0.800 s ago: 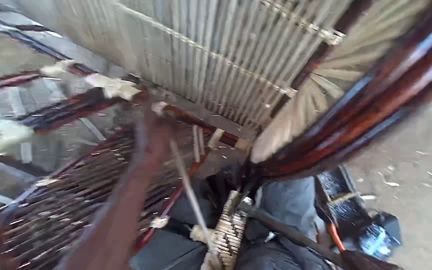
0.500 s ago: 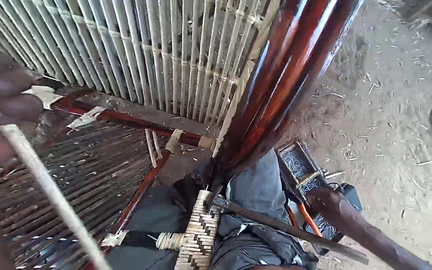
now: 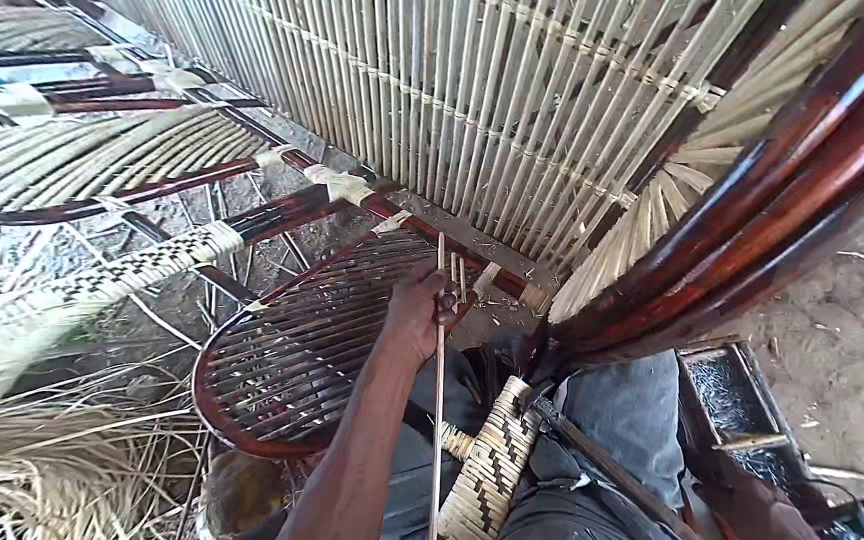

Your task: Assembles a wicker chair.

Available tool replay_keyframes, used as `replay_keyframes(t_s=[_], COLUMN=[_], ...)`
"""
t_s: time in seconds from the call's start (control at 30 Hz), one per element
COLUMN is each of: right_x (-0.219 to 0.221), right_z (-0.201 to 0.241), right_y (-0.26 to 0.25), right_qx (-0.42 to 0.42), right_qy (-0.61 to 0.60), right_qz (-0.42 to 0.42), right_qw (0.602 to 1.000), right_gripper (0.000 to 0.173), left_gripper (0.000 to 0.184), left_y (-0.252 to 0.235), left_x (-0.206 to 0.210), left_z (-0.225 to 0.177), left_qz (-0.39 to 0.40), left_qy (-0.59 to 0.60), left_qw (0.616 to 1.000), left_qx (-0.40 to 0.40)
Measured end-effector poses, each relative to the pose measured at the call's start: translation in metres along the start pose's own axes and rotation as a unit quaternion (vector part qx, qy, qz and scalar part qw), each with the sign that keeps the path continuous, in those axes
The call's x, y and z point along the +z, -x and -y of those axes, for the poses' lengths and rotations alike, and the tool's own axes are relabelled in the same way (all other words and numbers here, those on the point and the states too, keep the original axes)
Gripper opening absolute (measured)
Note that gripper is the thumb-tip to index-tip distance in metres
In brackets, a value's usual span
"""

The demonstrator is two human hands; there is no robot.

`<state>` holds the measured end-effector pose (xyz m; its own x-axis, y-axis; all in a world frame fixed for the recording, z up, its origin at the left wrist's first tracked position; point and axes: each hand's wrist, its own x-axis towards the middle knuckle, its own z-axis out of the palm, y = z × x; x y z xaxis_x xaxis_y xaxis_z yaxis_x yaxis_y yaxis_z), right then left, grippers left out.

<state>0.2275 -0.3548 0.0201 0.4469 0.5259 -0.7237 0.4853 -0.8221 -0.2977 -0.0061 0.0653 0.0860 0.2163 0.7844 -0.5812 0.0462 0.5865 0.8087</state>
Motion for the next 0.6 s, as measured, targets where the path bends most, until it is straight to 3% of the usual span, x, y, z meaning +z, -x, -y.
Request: replay_keyframes(t_s=[0.1, 0.2, 0.37, 0.47, 0.53, 0.6], right_x=[-0.021, -0.041, -0.049, -0.045, -0.040, -0.029], right_z=[-0.024, -0.044, -0.050, -0.037, -0.028, -0.036], right_y=[-0.014, -0.043, -0.080, -0.089, -0.092, -0.099], right_qx=[-0.088, -0.098, -0.071, -0.059, -0.054, -0.065], right_qy=[-0.037, -0.033, 0.061, 0.078, 0.053, 0.049], right_qz=[-0.111, -0.181, -0.120, -0.100, -0.094, -0.111], right_qw=[0.989, 0.978, 0.988, 0.990, 0.993, 0.990], right_gripper=[0.038, 0.030, 0.030, 0.031, 0.032, 0.031], left_gripper=[0.039, 0.039, 0.019, 0.024, 0.032, 0.037], left_y=[-0.007, -0.002, -0.005, -0.005, -0.002, -0.001], left_x=[-0.002, 0.002, 0.006, 0.006, 0.001, -0.007], left_z=[0.019, 0.033, 0.048, 0.053, 0.058, 0.064], left_qz=[-0.010, 0.002, -0.020, -0.030, -0.016, -0.012], left_qy=[-0.001, 0.000, 0.026, 0.012, -0.058, -0.201], left_qw=[0.999, 0.999, 0.997, 0.998, 0.998, 0.980], left_qx=[-0.036, -0.050, -0.064, -0.054, -0.029, 0.014])
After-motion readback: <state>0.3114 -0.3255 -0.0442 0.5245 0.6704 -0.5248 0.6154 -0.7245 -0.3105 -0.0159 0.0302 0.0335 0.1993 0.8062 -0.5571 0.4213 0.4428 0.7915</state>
